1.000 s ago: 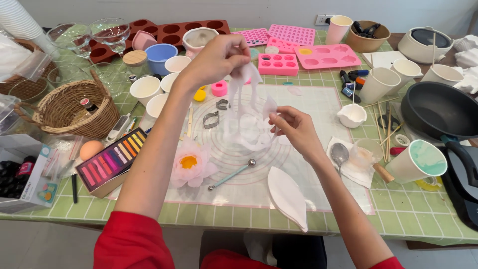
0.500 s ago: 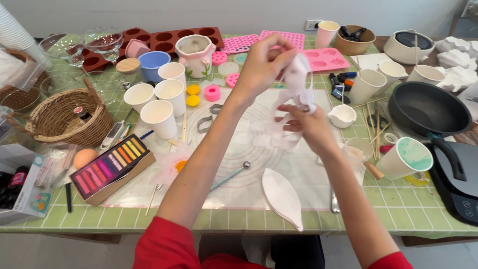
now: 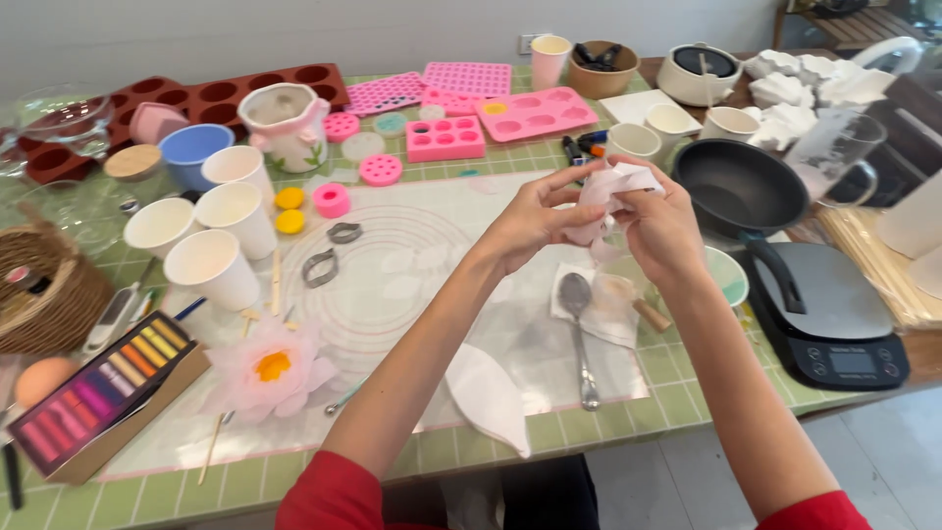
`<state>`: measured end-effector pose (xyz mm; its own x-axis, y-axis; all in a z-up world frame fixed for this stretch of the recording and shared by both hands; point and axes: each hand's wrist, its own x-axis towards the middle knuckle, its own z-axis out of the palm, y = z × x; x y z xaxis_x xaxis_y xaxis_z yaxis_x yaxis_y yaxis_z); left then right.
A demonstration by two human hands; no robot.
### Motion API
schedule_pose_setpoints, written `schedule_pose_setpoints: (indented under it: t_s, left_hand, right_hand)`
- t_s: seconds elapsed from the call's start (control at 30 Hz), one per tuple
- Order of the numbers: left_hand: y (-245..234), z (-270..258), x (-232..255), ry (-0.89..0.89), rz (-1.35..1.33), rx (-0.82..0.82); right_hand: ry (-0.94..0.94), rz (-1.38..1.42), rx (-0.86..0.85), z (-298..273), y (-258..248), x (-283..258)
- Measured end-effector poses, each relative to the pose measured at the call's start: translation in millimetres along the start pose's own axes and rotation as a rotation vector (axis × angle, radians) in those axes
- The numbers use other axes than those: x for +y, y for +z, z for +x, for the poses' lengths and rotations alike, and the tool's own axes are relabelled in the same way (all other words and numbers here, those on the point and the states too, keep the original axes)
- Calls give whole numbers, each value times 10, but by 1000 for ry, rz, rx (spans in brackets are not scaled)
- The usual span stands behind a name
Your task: The person is crafting a flower-shaped candle by cutting out and shaping wax petals.
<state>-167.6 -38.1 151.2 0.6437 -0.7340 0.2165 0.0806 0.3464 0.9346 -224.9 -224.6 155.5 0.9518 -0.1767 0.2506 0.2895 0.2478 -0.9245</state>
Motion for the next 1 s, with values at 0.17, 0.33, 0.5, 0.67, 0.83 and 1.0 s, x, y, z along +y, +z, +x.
schedule_pose_setpoints:
  t_s: [0.17, 0.33, 0.5, 0.67, 0.83, 1.0]
  left_hand:
    - [48, 358, -306, -6, -60, 34]
    - [154, 654, -682, 45, -38, 65]
    - [643, 441, -622, 437, 878, 230]
    - [787, 284, -347, 461, 1087, 160]
    - [703, 379, -341, 231, 723, 241]
    - [529, 473, -529, 115, 640, 111]
  right_hand:
    - [128, -291, -9, -319, -323, -334]
    - [313, 85, -167, -578, -459, -466]
    - [316, 237, -97, -489, -831, -16]
    - [236, 154, 2, -471, -1057, 264]
    - [232, 114, 112, -527, -811, 151]
    - [192, 3, 138, -511, -785, 164]
